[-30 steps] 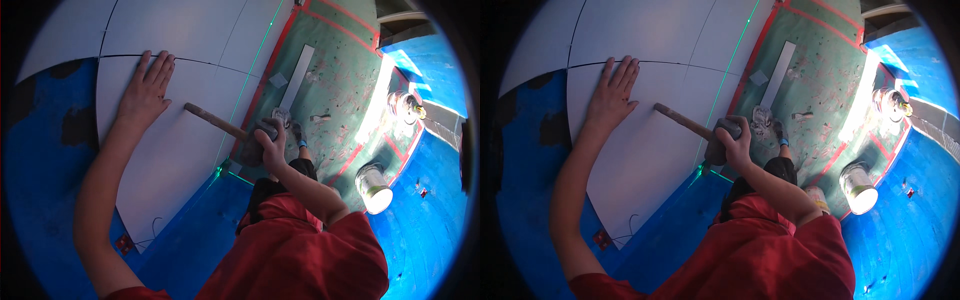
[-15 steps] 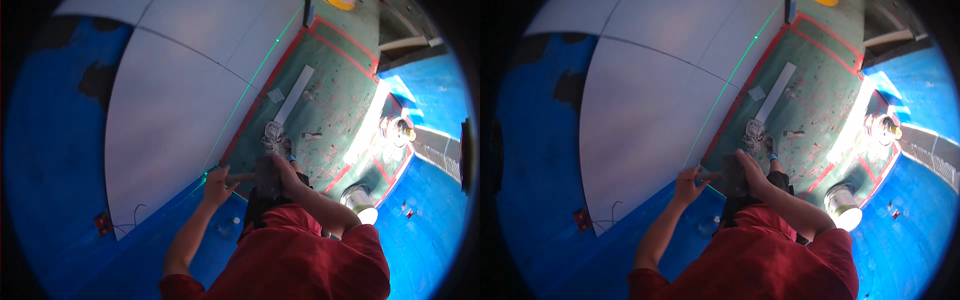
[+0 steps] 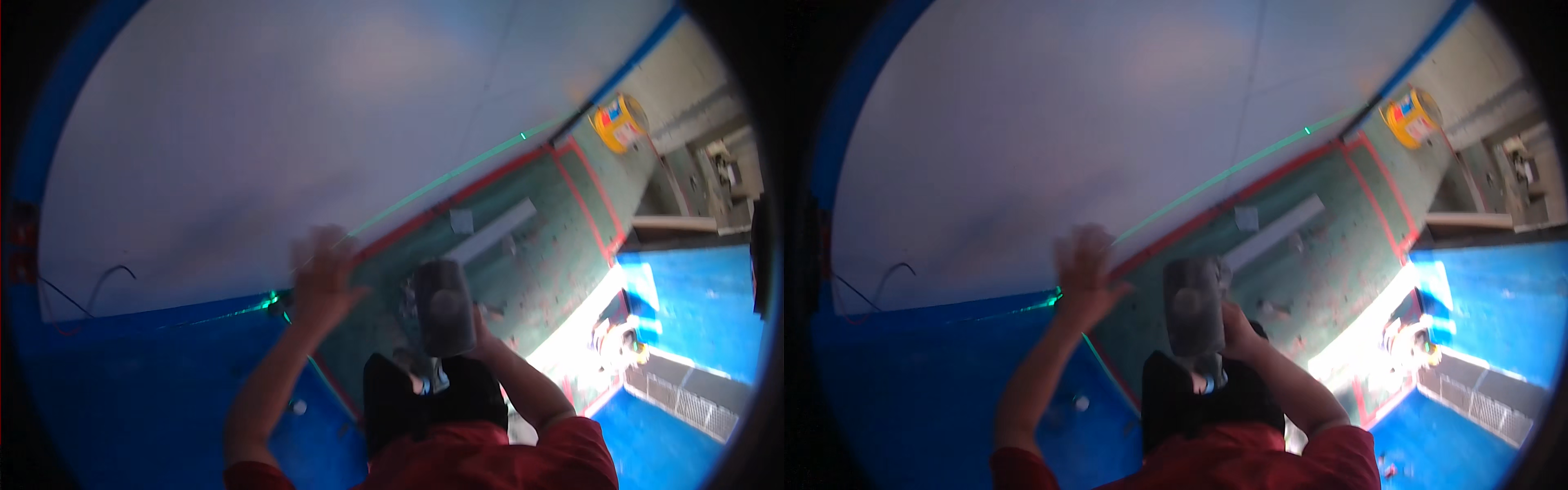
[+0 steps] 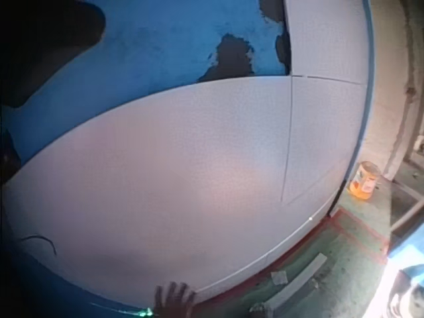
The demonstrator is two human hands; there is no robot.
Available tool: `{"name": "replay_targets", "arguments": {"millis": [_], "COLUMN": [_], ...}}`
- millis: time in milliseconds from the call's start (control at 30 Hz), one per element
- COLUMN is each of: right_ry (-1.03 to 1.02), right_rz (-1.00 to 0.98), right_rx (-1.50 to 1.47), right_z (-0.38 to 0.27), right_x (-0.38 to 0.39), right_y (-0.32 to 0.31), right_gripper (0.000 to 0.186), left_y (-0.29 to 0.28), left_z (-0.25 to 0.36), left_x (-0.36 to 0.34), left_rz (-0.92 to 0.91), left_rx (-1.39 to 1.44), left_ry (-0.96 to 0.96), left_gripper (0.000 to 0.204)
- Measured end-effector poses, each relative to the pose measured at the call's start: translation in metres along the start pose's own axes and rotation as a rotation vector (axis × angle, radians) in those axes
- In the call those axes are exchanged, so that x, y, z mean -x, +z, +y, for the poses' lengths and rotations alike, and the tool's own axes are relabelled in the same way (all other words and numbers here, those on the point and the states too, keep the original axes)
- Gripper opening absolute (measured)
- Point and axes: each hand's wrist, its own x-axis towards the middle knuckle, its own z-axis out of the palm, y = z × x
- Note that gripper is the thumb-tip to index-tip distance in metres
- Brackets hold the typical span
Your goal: Installing large tiles on a wall using a rubber mallet and spacers to ensure alignment with a laser level.
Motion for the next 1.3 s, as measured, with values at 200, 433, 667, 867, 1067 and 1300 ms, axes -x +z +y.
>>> {"name": "replay_targets", "arguments": {"millis": [200, 433, 667, 867, 1067, 1300], "right_ry": [0.206, -0.373, -0.825, -1.319, -1.266, -1.096], "right_rz": [-0.050, -0.102, -0.036, 0.120, 0.088, 0.089], "right_rx": [0.109, 0.010, 0.129, 0.345, 0.308, 0.371], "right_z": [0.227, 0.206, 0.096, 0.095, 0.097, 0.087], "right_x": [0.072, -0.019, -0.109, -0.195, -0.214, -0.217], "right_y": [0.050, 0.068, 0.087, 0.114, 0.131, 0.133], "right_gripper": [0.040, 0.044, 0.051, 0.045, 0.037, 0.035], "left_y": [0.044, 0.046, 0.038, 0.038, 0.037, 0.028], "left_z": [-0.167, -0.133, -0.154, -0.159, -0.157, -0.153], "left_x": [0.037, 0.048, 0.065, 0.067, 0.073, 0.073], "left_rz": [0.518, 0.654, 0.643, 0.657, 0.623, 0.634], "left_rx": [-0.774, -0.729, -0.648, -0.703, -0.743, -0.680], "left_ry": [-0.161, -0.434, -0.402, -0.406, -0.423, -0.436], "left_gripper": [0.122, 0.128, 0.132, 0.136, 0.130, 0.127]}}
